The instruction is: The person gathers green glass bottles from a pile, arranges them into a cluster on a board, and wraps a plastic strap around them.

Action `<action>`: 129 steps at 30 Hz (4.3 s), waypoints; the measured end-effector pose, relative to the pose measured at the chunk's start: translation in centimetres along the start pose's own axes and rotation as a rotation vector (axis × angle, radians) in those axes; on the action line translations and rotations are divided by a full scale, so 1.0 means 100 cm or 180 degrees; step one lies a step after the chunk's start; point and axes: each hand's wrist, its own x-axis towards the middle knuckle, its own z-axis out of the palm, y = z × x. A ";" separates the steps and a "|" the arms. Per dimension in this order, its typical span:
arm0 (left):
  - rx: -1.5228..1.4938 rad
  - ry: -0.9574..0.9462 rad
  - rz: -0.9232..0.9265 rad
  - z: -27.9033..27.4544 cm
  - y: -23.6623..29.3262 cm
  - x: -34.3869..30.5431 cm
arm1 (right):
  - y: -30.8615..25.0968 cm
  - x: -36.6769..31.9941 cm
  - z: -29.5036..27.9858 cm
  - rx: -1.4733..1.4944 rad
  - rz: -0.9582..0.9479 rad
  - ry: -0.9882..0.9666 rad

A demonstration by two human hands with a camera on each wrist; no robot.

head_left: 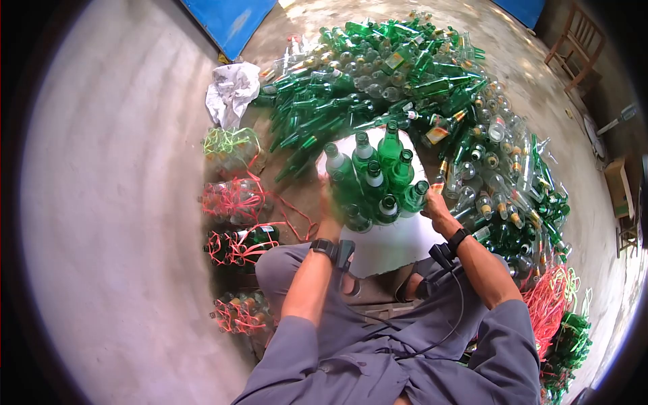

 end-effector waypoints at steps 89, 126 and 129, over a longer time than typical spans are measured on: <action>0.2882 0.0023 0.1494 -0.043 -0.039 0.010 | -0.042 0.044 0.023 0.1022 -0.0730 -0.0934; 0.1425 0.0582 0.0486 0.002 0.022 -0.024 | -0.033 -0.001 0.024 0.0823 -0.0543 0.0264; 0.1314 0.0710 0.0334 0.006 0.029 -0.024 | -0.041 -0.016 0.018 0.0570 -0.0861 0.0637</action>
